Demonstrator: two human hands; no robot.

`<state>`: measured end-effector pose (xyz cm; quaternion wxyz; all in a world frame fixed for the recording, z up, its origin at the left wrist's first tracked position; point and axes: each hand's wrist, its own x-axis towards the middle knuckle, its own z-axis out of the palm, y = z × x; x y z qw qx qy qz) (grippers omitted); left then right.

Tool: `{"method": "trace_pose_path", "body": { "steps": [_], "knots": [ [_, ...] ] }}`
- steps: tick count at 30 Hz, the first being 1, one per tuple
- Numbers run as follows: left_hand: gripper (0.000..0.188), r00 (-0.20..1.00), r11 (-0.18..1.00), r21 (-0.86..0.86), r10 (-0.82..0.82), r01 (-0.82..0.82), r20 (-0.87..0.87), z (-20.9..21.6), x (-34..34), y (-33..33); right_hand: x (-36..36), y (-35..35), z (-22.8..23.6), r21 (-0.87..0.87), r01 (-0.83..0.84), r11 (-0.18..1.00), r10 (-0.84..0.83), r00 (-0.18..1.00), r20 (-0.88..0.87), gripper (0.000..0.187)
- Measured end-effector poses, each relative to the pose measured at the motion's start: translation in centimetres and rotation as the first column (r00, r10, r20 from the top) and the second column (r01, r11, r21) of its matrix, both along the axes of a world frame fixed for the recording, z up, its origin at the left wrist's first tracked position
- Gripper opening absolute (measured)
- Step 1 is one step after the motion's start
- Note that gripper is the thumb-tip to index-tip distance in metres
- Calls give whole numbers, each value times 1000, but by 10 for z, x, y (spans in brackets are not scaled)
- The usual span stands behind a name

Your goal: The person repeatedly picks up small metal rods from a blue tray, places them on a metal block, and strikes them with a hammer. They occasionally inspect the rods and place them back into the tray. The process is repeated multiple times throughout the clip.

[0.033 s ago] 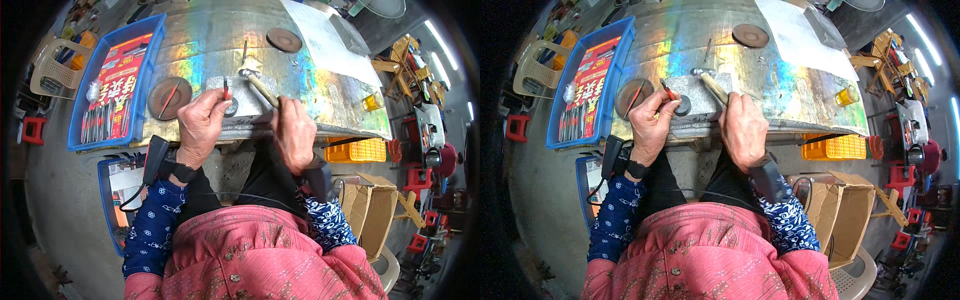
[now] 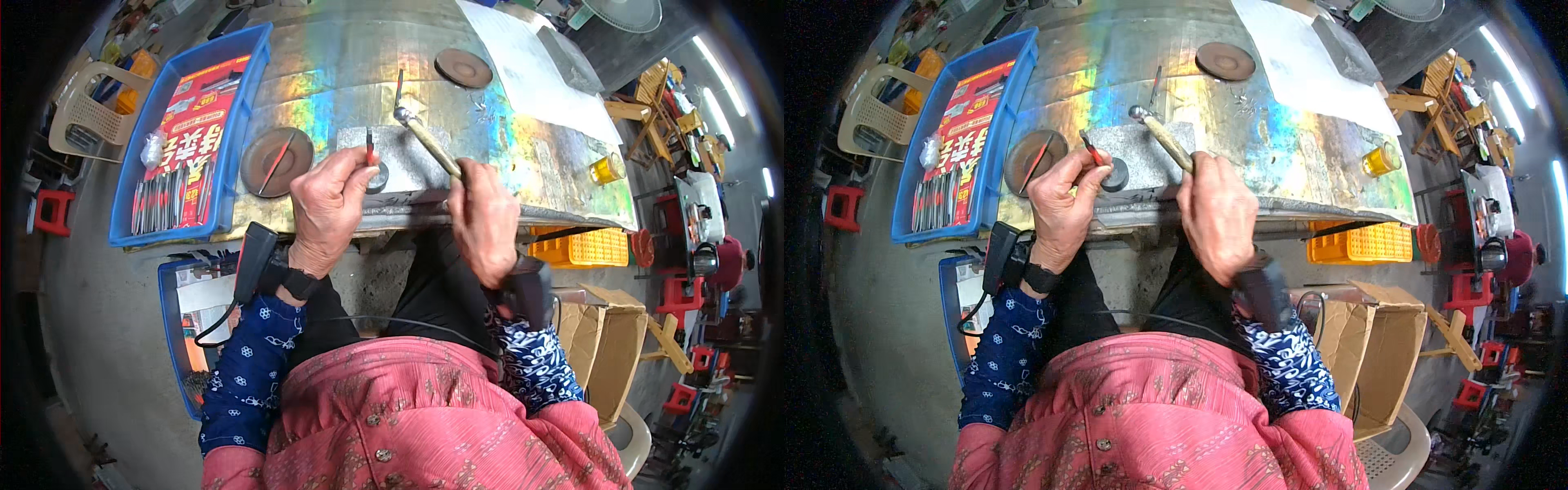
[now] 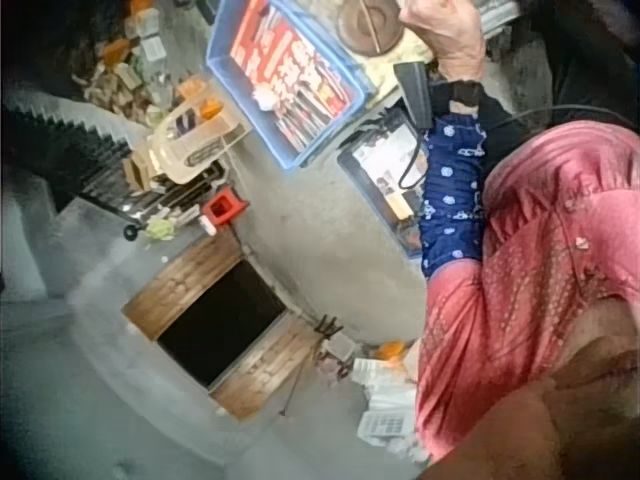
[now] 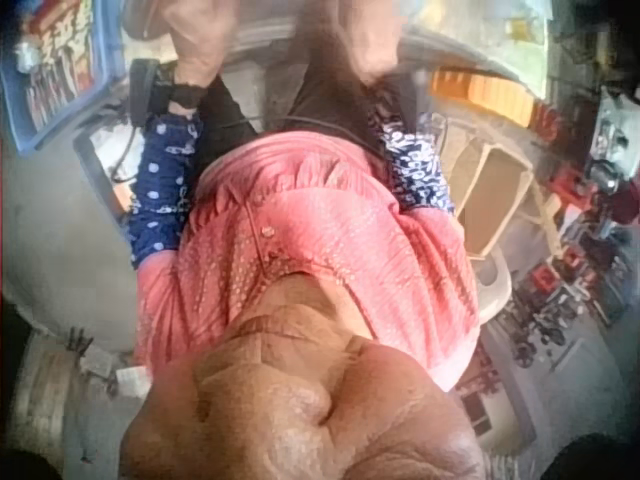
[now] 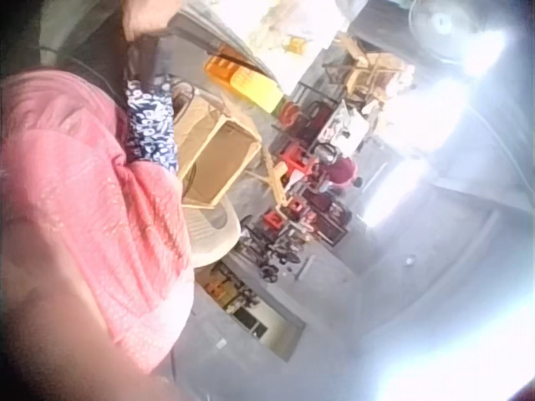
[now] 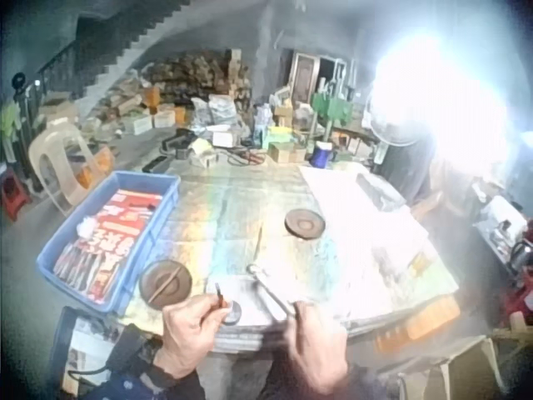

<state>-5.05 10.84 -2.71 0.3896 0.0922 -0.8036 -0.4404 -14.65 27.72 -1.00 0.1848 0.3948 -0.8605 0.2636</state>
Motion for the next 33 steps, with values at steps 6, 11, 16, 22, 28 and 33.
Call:
{"method": "trace_pose_path", "body": {
  "steps": [6,11,16,22,28,33],
  "knots": [
    [13,1000,1000,2,16,-16,-9,1,1,2,18,25,65,-230,-139,963,166,981,102,21],
    [14,999,999,-6,42,-42,-28,0,0,3,34,29,97,-252,-289,924,306,952,31,25],
    [14,998,998,-42,54,-56,-38,-1,-1,2,34,29,114,-107,-345,932,352,934,53,25],
    [14,998,998,-29,58,-59,-27,-2,0,3,40,26,119,-279,-319,906,347,936,57,25],
    [14,998,998,-39,56,-57,-25,-4,0,2,28,22,108,-93,-304,948,318,901,295,20],
    [14,998,998,-21,54,-54,-25,-5,0,2,35,31,128,-85,-235,968,249,936,248,23]
  ]
}}
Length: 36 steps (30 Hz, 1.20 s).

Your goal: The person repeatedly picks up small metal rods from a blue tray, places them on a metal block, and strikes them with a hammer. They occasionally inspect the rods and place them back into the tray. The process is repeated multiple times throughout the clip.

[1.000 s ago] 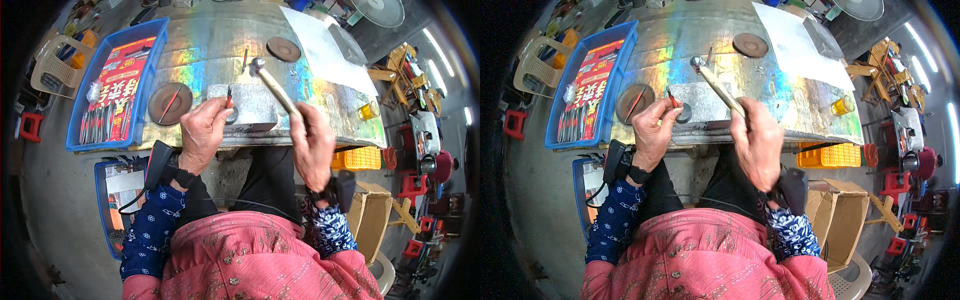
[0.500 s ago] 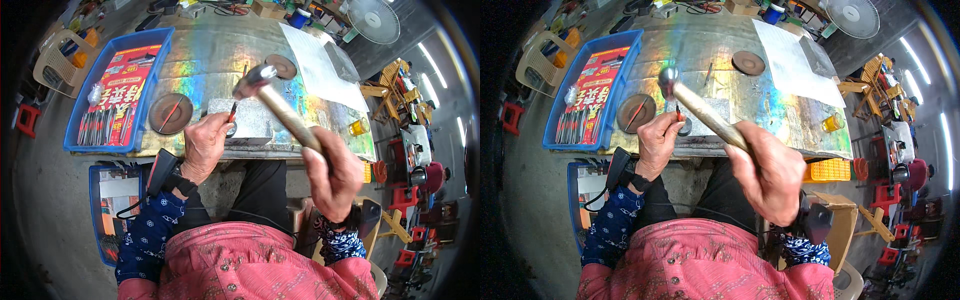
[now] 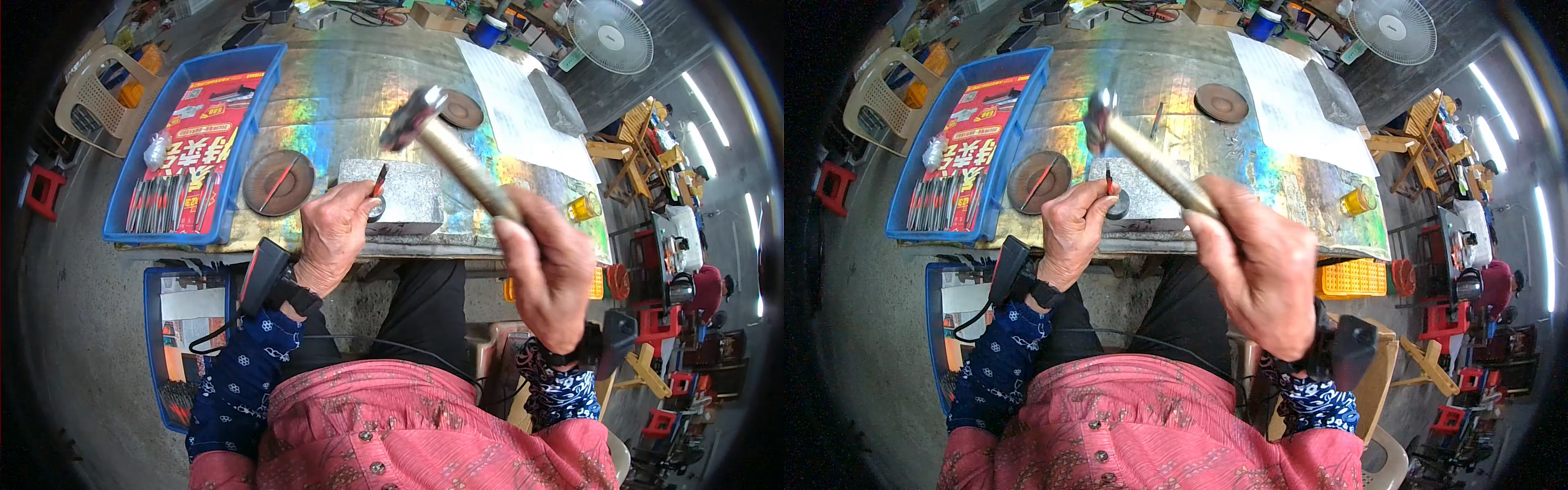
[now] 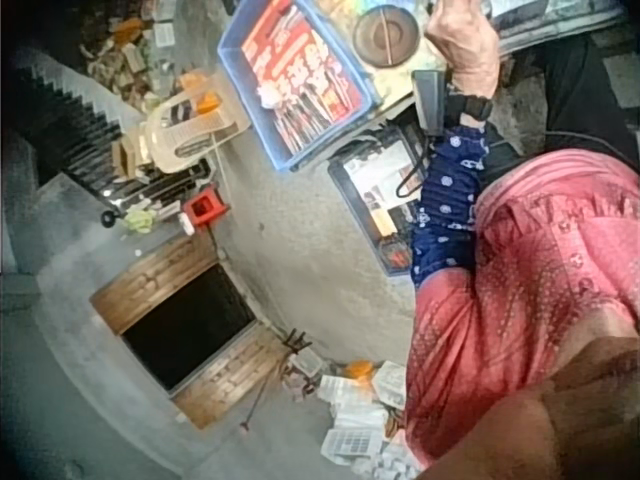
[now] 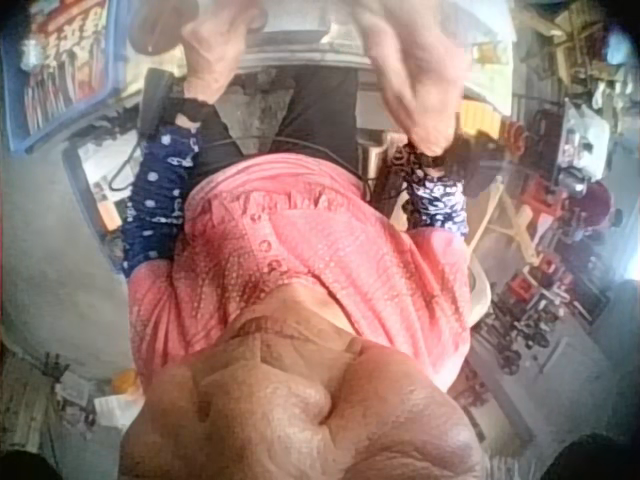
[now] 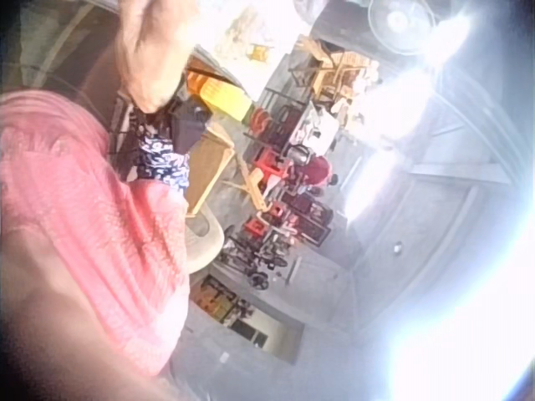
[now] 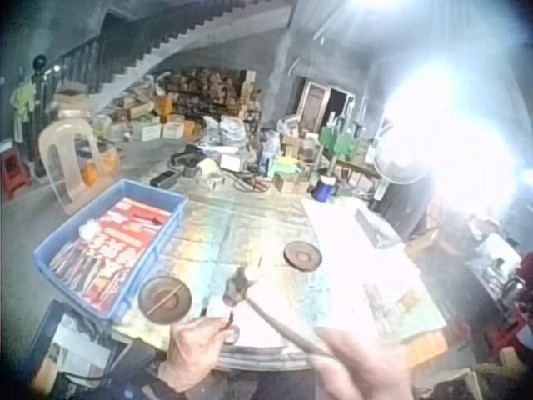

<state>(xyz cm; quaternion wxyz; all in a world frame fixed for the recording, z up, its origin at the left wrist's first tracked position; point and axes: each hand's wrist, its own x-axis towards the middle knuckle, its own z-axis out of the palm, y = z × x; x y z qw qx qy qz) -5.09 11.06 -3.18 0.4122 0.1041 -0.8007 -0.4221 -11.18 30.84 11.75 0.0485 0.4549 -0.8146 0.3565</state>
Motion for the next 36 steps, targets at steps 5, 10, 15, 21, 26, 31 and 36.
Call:
{"method": "trace_pose_path", "body": {
  "steps": [5,10,15,21,26,31,36],
  "knots": [
    [14,1000,1000,12,-9,9,2,1,0,-1,5,-7,-4,-266,-27,963,-4,994,-113,26],
    [13,1000,999,-43,14,-15,-12,0,1,-2,-4,-7,-18,-78,-70,994,73,997,34,17],
    [12,1000,1000,-11,-11,10,-28,2,-1,-2,-6,-4,-30,-80,44,996,-41,998,42,19],
    [16,999,972,233,-37,32,13,10,13,-14,-20,-8,-75,-102,91,991,-98,993,-60,20],
    [28,969,987,-5,160,-162,187,5,42,-53,-27,-11,-111,-56,174,983,-183,950,-253,26],
    [24,870,911,-347,347,-223,351,-11,60,-85,-29,-16,-141,-27,235,972,-230,912,-339,39],
    [11,808,824,-530,444,-199,387,-25,54,-91,-25,-20,-158,23,255,967,-233,914,-332,49]
  ]
}}
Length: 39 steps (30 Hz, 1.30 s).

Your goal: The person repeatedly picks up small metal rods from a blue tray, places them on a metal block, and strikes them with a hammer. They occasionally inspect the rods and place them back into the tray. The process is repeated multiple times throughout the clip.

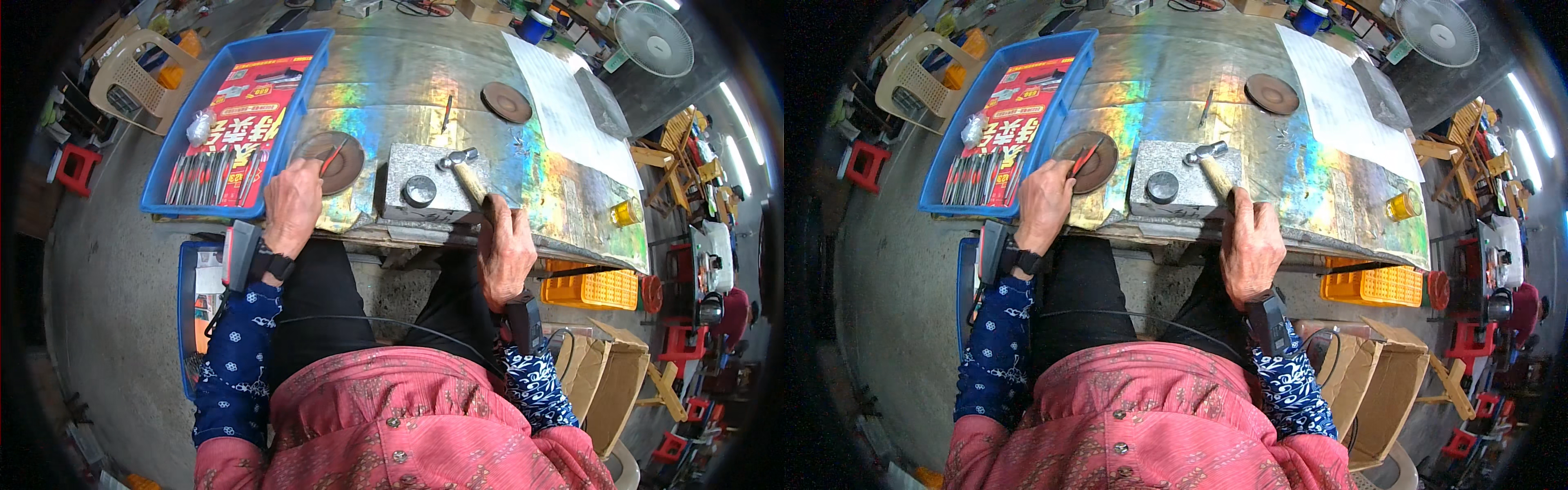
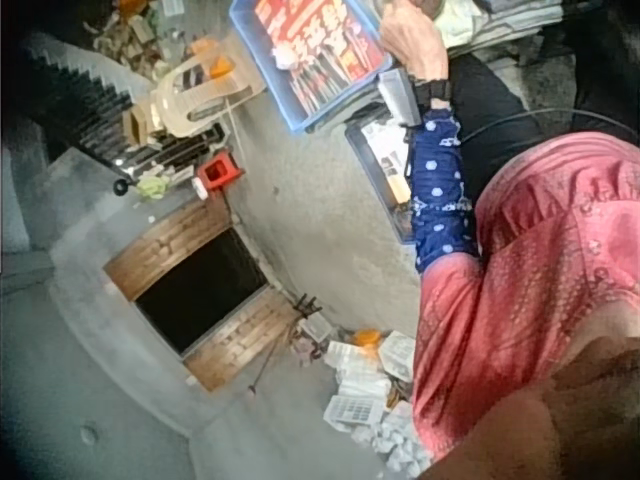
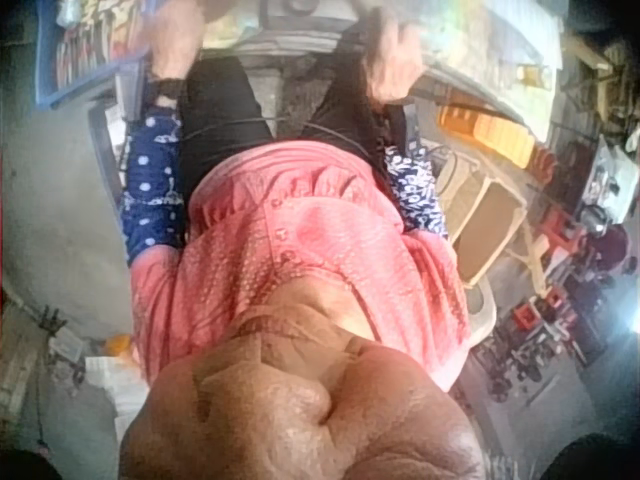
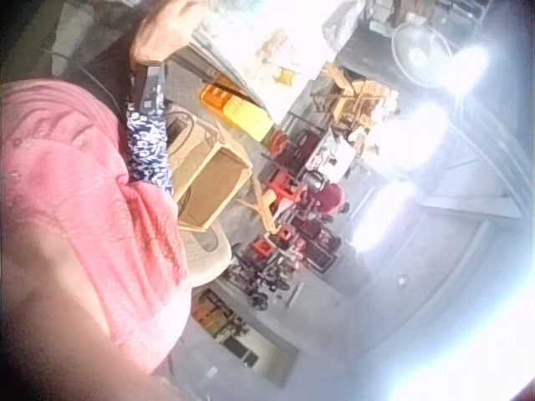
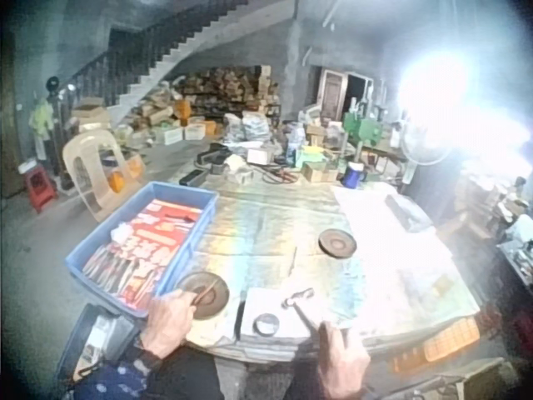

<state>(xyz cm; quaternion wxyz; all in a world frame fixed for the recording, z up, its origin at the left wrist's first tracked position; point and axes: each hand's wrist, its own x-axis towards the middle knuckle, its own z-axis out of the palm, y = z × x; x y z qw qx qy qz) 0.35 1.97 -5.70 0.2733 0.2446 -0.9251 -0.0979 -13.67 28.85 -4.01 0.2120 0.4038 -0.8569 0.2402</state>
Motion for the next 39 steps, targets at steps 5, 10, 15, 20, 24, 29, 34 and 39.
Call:
{"method": "trace_pose_path", "body": {
  "steps": [5,10,15,20,24,29,34,39],
  "knots": [
    [7,991,998,-58,43,-36,130,-9,-16,0,4,-4,-7,87,20,996,-32,991,131,60],
    [6,979,989,-133,83,-59,185,-12,-27,-2,2,-3,-8,105,4,994,-20,988,152,59],
    [6,996,992,-117,49,-41,70,-2,-19,2,1,-3,-8,119,-6,993,-11,990,142,57],
    [10,991,979,-155,128,-134,-44,19,15,-20,0,-2,-6,81,-61,995,47,985,164,56],
    [11,956,955,-161,270,-250,117,30,43,-72,-1,-2,-7,84,-56,995,43,989,144,57],
    [16,855,954,-76,295,-292,425,15,55,-109,-1,-2,-7,102,-43,994,27,988,154,57],
    [25,747,936,-51,310,-349,588,4,42,-124,-2,-1,-5,154,-41,987,12,983,185,58],
    [20,719,942,-14,265,-334,643,3,36,-131,-1,-3,5,180,-52,982,20,985,173,53]
  ]
}}
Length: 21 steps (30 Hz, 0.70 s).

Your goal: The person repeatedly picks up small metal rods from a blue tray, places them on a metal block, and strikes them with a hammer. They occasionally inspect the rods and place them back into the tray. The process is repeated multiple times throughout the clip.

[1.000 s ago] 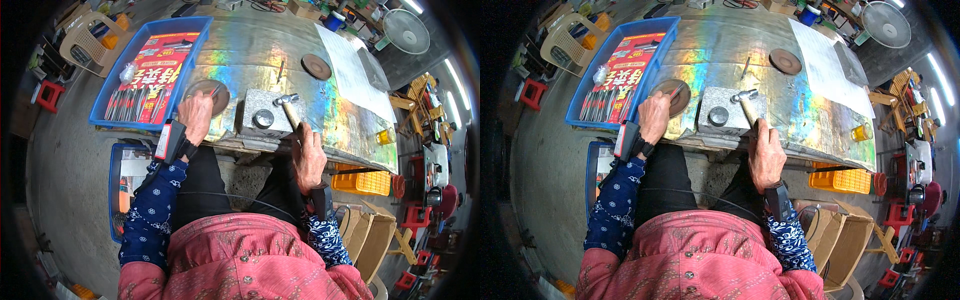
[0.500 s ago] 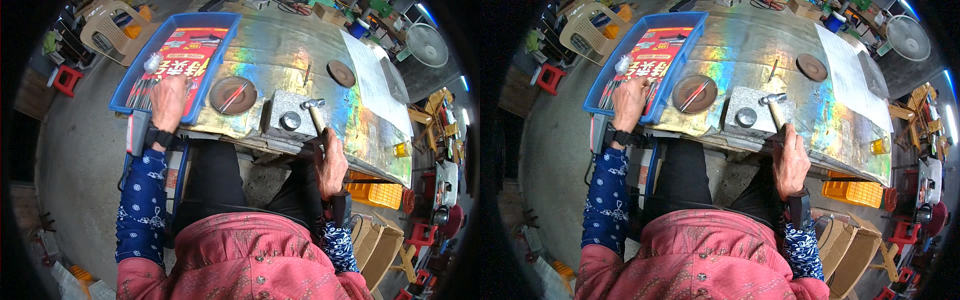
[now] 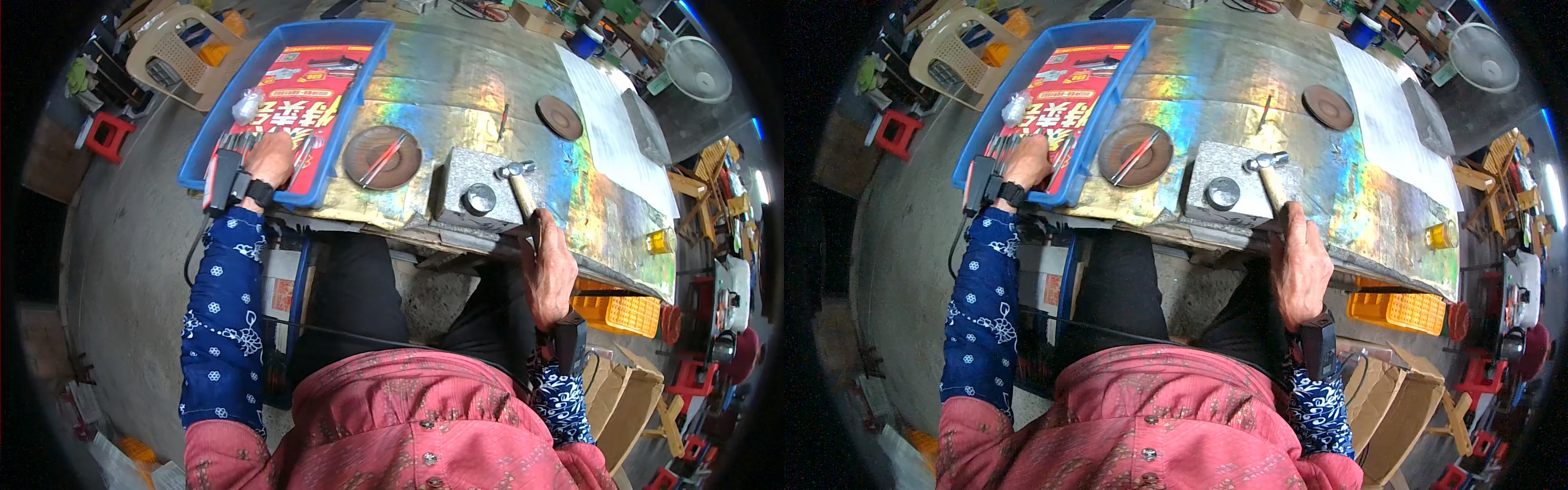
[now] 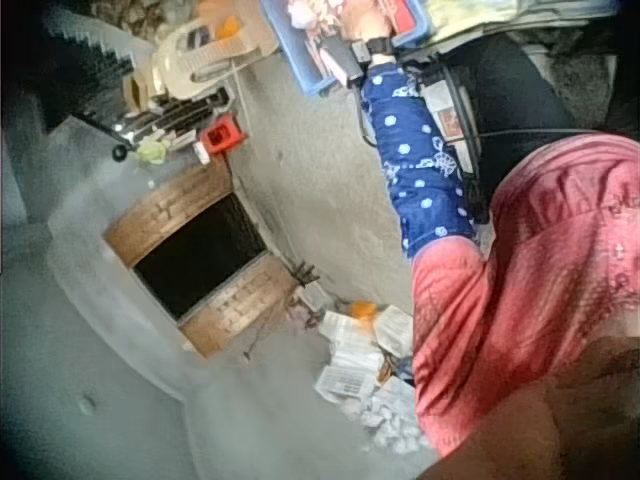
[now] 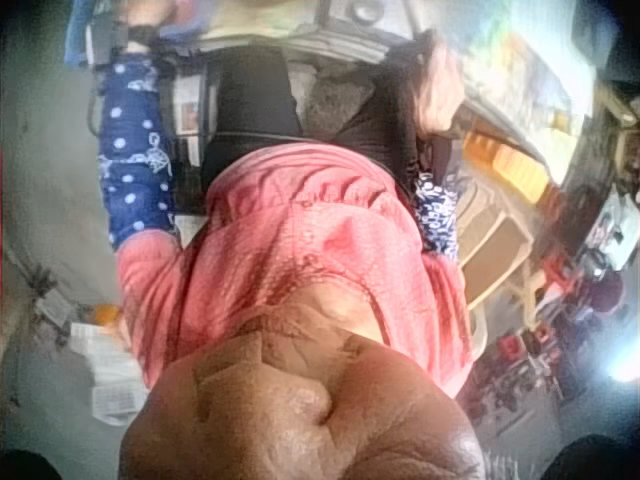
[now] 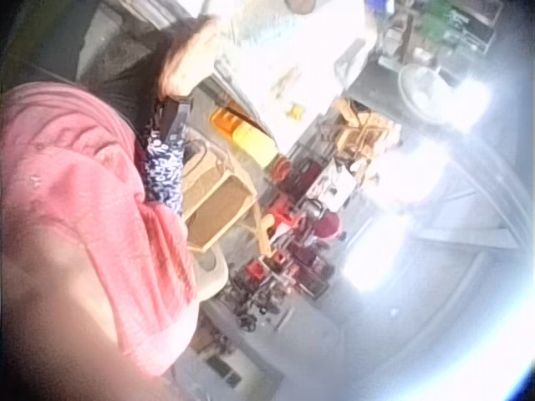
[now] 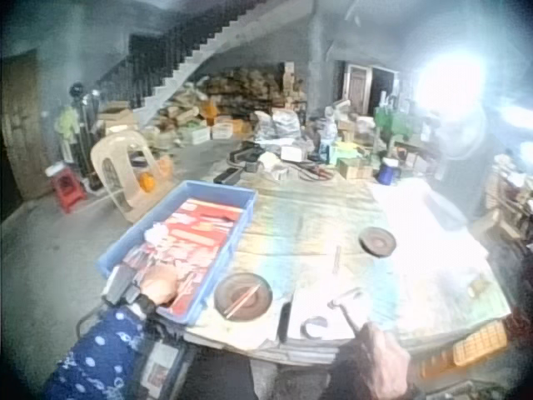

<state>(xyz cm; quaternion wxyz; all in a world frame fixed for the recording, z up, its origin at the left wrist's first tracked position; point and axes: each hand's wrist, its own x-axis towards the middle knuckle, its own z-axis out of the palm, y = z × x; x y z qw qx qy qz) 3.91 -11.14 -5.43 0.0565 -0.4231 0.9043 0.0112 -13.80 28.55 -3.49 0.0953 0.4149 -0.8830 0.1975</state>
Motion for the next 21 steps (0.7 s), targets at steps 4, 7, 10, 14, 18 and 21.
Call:
{"method": "trace_pose_path", "body": {
  "steps": [4,7,10,14,18,21],
  "knots": [
    [23,996,998,62,10,-4,-83,0,2,-4,-7,2,17,-4,-3,1000,3,1000,-14,36],
    [24,989,997,73,9,2,-149,-3,5,-9,-27,6,26,-86,-8,996,9,1000,11,23],
    [17,970,994,-61,-98,86,-221,-13,10,-12,-56,8,25,-148,-5,989,6,1000,4,20],
    [12,953,986,-123,-142,112,-269,-17,14,-15,-100,8,9,41,107,993,-108,994,30,21],
    [12,939,990,-132,-90,48,-332,-9,15,-10,-141,-1,-10,70,87,994,-87,996,-11,18],
    [22,911,986,-165,-67,-2,-407,1,13,-1,-166,-13,-24,38,90,995,-87,994,-59,17]
  ]
}}
